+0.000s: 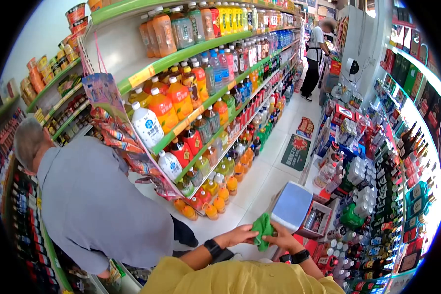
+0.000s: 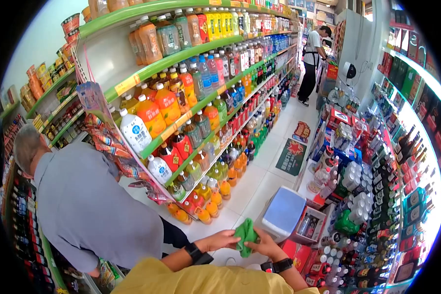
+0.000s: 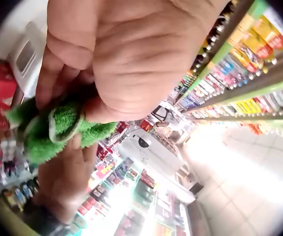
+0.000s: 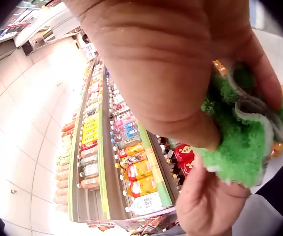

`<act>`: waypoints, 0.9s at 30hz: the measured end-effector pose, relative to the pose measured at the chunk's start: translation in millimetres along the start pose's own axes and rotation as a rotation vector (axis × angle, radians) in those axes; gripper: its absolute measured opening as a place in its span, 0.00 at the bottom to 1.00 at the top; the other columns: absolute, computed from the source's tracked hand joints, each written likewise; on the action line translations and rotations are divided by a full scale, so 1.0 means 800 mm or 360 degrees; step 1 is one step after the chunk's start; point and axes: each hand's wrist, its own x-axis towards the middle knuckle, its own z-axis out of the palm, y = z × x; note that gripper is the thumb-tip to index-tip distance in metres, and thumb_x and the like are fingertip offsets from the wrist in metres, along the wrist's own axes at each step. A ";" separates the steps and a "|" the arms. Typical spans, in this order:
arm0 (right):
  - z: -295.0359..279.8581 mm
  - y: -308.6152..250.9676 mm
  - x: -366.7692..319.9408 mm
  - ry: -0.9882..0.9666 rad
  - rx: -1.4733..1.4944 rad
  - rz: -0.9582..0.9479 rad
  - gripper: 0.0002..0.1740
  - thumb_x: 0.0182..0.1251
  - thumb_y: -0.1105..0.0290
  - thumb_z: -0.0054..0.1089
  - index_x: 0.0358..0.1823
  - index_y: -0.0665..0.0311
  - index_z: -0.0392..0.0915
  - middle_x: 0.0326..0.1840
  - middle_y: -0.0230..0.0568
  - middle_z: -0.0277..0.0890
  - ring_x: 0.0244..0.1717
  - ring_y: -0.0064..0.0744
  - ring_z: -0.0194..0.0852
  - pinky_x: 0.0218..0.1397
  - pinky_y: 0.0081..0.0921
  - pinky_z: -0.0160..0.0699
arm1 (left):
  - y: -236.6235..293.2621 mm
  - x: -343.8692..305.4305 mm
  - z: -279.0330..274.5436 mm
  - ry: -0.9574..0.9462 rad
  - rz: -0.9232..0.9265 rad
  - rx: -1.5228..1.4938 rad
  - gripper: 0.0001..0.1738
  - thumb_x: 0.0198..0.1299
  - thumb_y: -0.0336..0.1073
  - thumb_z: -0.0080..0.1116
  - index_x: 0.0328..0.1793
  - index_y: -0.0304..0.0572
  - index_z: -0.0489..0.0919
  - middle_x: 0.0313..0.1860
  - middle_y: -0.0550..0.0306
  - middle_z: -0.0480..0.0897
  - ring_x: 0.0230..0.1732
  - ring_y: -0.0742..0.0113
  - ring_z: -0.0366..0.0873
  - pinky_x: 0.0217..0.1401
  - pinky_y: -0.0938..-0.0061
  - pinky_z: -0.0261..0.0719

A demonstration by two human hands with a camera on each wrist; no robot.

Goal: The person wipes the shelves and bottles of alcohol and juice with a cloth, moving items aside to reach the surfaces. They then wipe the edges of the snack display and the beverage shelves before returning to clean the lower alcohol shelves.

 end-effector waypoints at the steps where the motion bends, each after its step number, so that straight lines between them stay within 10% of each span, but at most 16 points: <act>1: 0.003 0.003 0.010 0.0001 0.0016 -0.0075 0.41 0.57 0.67 0.70 0.70 0.68 0.59 0.52 0.43 0.76 0.40 0.29 0.79 0.33 0.24 0.83 | 0.001 -0.006 -0.004 0.0094 0.0011 0.0142 0.21 0.69 0.43 0.52 0.62 0.38 0.70 0.52 0.57 0.79 0.51 0.71 0.79 0.53 0.75 0.79; 15: -0.027 -0.100 0.167 -0.0346 0.0084 -0.0161 0.17 0.64 0.71 0.59 0.55 0.61 0.75 0.39 0.28 0.79 0.34 0.17 0.75 0.34 0.17 0.75 | 0.024 -0.085 -0.079 0.1178 0.0367 0.0076 0.19 0.60 0.37 0.65 0.54 0.38 0.77 0.37 0.61 0.83 0.36 0.75 0.80 0.38 0.81 0.77; 20: -0.059 -0.118 0.211 -0.0320 0.0358 -0.0391 0.12 0.64 0.75 0.54 0.48 0.69 0.77 0.41 0.33 0.80 0.40 0.23 0.77 0.49 0.21 0.75 | 0.025 -0.103 -0.089 0.1499 0.0423 0.0016 0.16 0.62 0.37 0.60 0.55 0.40 0.77 0.42 0.59 0.83 0.38 0.73 0.82 0.40 0.80 0.78; 27: -0.068 -0.115 0.278 -0.0494 0.1228 0.0108 0.15 0.65 0.66 0.49 0.47 0.68 0.75 0.42 0.47 0.80 0.41 0.42 0.80 0.47 0.33 0.81 | 0.014 -0.128 -0.051 0.1875 0.0532 -0.0283 0.11 0.65 0.35 0.57 0.49 0.38 0.79 0.38 0.58 0.83 0.36 0.72 0.81 0.39 0.80 0.78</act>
